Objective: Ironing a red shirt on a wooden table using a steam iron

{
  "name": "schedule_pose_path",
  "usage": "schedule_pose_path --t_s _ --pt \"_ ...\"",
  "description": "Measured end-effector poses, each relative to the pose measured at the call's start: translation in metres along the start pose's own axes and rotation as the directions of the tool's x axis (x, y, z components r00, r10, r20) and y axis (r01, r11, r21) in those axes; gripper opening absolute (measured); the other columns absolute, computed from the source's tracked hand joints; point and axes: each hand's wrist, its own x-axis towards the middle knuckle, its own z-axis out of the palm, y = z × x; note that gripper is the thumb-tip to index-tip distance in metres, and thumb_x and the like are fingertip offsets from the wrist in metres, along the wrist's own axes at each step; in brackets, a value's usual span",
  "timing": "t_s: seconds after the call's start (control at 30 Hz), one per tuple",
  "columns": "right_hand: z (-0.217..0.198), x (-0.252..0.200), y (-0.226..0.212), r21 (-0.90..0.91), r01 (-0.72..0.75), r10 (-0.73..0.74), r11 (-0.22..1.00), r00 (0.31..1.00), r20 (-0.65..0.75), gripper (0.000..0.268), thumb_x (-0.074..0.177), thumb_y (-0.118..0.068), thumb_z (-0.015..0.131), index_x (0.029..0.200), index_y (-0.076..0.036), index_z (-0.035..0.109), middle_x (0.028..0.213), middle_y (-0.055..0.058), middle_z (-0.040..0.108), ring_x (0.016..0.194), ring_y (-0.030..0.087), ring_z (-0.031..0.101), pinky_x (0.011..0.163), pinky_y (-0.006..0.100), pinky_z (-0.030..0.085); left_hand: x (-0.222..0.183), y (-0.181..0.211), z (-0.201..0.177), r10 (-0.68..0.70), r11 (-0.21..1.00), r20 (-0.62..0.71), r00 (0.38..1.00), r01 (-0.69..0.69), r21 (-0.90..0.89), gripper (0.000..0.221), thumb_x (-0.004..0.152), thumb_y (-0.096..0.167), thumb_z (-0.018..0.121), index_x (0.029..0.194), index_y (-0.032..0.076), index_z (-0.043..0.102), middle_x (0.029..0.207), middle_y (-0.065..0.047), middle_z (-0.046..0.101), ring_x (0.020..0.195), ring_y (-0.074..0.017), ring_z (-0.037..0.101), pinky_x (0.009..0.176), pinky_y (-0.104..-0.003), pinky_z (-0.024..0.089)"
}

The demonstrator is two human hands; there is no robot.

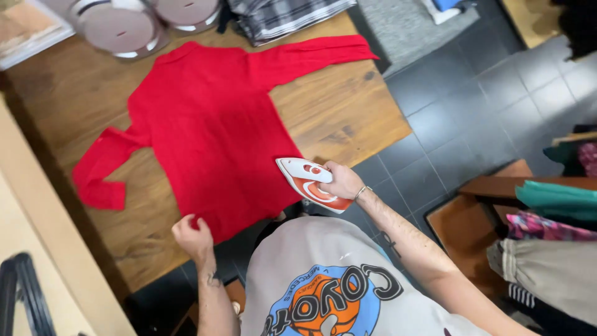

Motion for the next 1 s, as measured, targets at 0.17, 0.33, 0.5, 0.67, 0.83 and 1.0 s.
schedule_pose_path --t_s 0.17,0.33,0.5,0.67,0.83,1.0 --pt "-0.06 -0.031 0.038 0.03 -0.054 0.055 0.998 0.998 -0.037 0.033 0.076 -0.036 0.073 0.101 -0.017 0.065 0.101 0.006 0.077 0.087 0.023 0.072 0.076 0.036 0.053 -0.004 0.021 -0.021 -0.138 0.974 -0.077 0.987 0.149 0.168 0.035 0.081 0.011 0.08 0.113 0.004 0.069 0.119 -0.021 0.05 0.107 -0.0482 0.051 0.1 -0.059 0.038" --pt "-0.168 -0.027 0.115 -0.286 -0.095 0.157 0.954 0.967 0.203 0.049 0.064 -0.028 0.077 0.111 -0.015 0.073 0.107 0.016 0.078 0.098 0.035 0.075 0.085 0.044 0.057 -0.01 -0.062 0.012 -0.364 0.914 0.047 0.93 0.347 0.21 0.056 0.081 0.033 0.084 0.125 0.008 0.061 0.118 -0.017 0.057 0.113 -0.043 0.057 0.104 -0.051 0.04" --pt "-0.259 0.022 0.106 -0.929 -0.212 0.622 0.304 0.783 0.025 0.047 0.074 -0.046 0.085 0.115 -0.023 0.082 0.107 0.007 0.085 0.103 0.023 0.079 0.083 0.045 0.06 -0.004 -0.092 0.033 -0.599 0.79 0.167 0.783 0.544 0.283 0.061 0.084 0.054 0.084 0.127 0.016 0.065 0.115 -0.005 0.066 0.115 -0.0338 0.064 0.104 -0.044 0.048" --pt "-0.285 -0.063 -0.068 -0.741 -0.129 -0.041 0.659 0.977 -0.207 0.055 0.088 -0.048 0.072 0.139 -0.028 0.065 0.122 0.017 0.079 0.12 0.04 0.071 0.101 0.053 0.055 -0.001 -0.089 0.04 -0.689 0.723 0.22 0.691 0.629 0.288 0.053 0.09 0.071 0.069 0.108 0.021 0.068 0.099 0.001 0.076 0.111 -0.029 0.069 0.098 -0.042 0.052" --pt "-0.208 -0.024 -0.141 -0.519 0.174 -0.339 0.837 0.909 -0.243 0.051 0.086 -0.039 0.076 0.131 -0.017 0.064 0.108 0.029 0.073 0.109 0.049 0.068 0.09 0.058 0.054 0.014 -0.043 0.004 -0.765 0.643 0.244 0.596 0.719 0.262 0.059 0.096 0.072 0.056 0.103 0.017 0.077 0.108 -0.013 0.077 0.117 -0.0348 0.067 0.097 -0.046 0.054" --pt "-0.098 0.041 -0.204 -0.165 0.41 -0.435 0.897 0.885 -0.167 0.047 0.072 -0.039 0.086 0.107 -0.012 0.071 0.098 0.024 0.072 0.101 0.045 0.069 0.077 0.054 0.054 0.037 -0.001 -0.027 -0.767 0.638 0.183 0.615 0.7 0.323 0.063 0.1 0.065 0.049 0.093 0.012 0.082 0.102 -0.021 0.078 0.108 -0.0385 0.072 0.091 -0.047 0.057"
